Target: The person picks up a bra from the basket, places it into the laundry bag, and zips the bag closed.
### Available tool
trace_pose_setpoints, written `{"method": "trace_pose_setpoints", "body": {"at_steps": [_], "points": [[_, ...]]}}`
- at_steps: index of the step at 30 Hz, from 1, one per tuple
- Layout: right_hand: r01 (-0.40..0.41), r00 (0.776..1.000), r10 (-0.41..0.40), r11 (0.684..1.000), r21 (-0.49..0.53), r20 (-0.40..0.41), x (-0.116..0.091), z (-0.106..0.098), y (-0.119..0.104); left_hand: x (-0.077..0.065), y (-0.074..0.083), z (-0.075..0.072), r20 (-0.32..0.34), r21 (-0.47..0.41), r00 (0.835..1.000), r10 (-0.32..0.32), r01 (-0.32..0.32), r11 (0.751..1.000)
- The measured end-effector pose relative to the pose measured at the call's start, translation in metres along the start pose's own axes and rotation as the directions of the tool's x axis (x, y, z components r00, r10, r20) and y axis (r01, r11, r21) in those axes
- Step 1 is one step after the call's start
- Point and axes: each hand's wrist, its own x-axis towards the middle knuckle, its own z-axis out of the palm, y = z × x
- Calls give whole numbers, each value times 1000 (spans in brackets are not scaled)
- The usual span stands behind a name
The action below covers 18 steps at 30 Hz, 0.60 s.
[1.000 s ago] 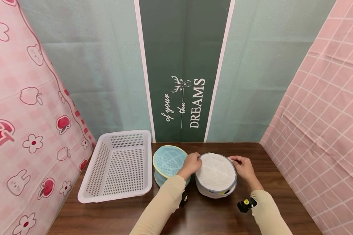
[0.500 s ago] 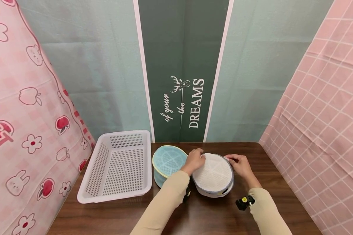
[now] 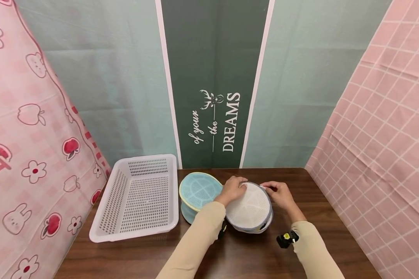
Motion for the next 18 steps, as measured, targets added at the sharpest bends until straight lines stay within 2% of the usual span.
{"method": "trace_pose_setpoints", "body": {"at_steps": [4,9,12,15,18], "points": [[12,1000,-12,1000,-22,5,0,1,-3,1,-3,2,-10,-48,1000,-4,4,999],[35,999,-34,999,-33,14,0,2,-3,1,-9,2,-42,-186,998,-41,32,982],[33,999,-32,999,-40,26,0,3,-2,0,-12,2,-22,-264,996,-85,76,962],[34,999,-33,998,-51,31,-1,4,-1,-1,-14,3,15,-293,993,-113,113,949],[26,999,-25,998,-53,22,-2,4,-2,0,-16,5,27,-306,993,-118,120,945]]}}
